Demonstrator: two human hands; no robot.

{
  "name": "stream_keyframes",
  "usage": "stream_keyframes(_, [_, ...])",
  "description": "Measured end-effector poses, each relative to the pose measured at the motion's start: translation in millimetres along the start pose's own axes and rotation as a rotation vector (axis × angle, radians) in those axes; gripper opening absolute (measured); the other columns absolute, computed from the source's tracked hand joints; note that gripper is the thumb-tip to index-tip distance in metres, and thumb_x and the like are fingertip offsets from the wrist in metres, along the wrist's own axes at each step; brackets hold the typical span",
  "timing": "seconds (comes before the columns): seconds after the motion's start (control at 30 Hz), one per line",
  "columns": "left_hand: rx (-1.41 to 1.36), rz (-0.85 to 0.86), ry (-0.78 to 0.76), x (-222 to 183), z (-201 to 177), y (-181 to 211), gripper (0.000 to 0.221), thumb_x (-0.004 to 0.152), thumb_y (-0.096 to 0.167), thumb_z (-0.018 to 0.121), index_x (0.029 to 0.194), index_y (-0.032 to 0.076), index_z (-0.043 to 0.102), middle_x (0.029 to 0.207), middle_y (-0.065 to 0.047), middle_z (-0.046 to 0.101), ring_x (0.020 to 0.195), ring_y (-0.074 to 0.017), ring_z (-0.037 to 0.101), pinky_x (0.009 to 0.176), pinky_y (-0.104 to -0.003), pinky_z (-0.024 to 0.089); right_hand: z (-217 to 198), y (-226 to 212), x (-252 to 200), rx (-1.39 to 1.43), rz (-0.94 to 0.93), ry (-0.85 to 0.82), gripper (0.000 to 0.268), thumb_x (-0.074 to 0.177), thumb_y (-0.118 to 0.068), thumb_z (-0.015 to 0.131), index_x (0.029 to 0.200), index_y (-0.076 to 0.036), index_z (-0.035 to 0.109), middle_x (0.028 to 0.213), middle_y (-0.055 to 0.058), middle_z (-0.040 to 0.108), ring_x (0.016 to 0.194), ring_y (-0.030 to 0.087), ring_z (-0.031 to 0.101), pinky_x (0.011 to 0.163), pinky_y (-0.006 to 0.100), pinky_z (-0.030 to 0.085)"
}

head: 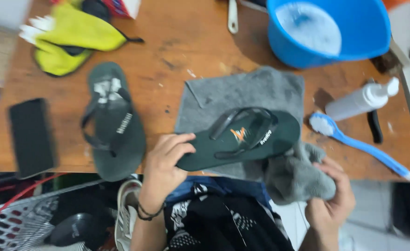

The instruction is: Scrubbing the sole and edges of a flip-flop with a brush and soapy water, then wiping it clean.

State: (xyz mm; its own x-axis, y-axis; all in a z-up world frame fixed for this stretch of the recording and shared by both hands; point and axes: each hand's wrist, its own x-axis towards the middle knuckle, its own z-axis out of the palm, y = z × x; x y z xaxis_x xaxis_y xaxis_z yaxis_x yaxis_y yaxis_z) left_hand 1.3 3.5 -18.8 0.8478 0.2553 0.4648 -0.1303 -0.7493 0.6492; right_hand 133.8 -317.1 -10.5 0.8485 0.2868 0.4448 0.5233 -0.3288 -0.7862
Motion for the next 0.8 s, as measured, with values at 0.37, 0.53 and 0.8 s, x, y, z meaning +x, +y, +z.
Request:
stream_keyframes(0.37, [0.240,0.049,0.037,-8.1,7.1,0.5,0.041,0.061,-0.012,0.054,0.093,0.010,0.067,0.118,0.000,0.073,0.102,-0.0243,0.065,0.068,-0.032,0.056,55.1,-27.5,-0.7,-0.312,-0.334,-0.289,0.031,0.080,-0.012,0.054,0.110,-0.005,0.061,0.125,0.019,0.065,0.092,0.036,0.055,0.085,0.047,0.043])
stream_keyframes(0.53, [0.221,0.025,0.001,-12.7,7.6,-2.9,0.048,0.057,-0.014,0.054,0.098,0.010,0.065,0.135,-0.006,0.063,0.104,-0.0264,0.065,0.062,-0.036,0.055,54.0,-72.4,11.0,0.043,-0.381,-0.506,0.034,0.099,-0.032,0.041,0.098,-0.005,0.063,0.107,0.015,0.068,0.078,0.027,0.054,0.073,0.039,0.044])
stream_keyframes(0.8, [0.207,0.032,0.029,-9.9,8.0,-5.2,0.047,0.059,-0.020,0.053,0.096,0.008,0.063,0.134,-0.011,0.062,0.095,-0.0263,0.064,0.059,-0.034,0.054,-3.3,29.6,-6.6,0.383,-0.029,-0.244,0.069,0.091,-0.074,0.061,0.097,-0.006,0.067,0.114,0.014,0.069,0.108,0.026,0.067,0.092,0.038,0.056])
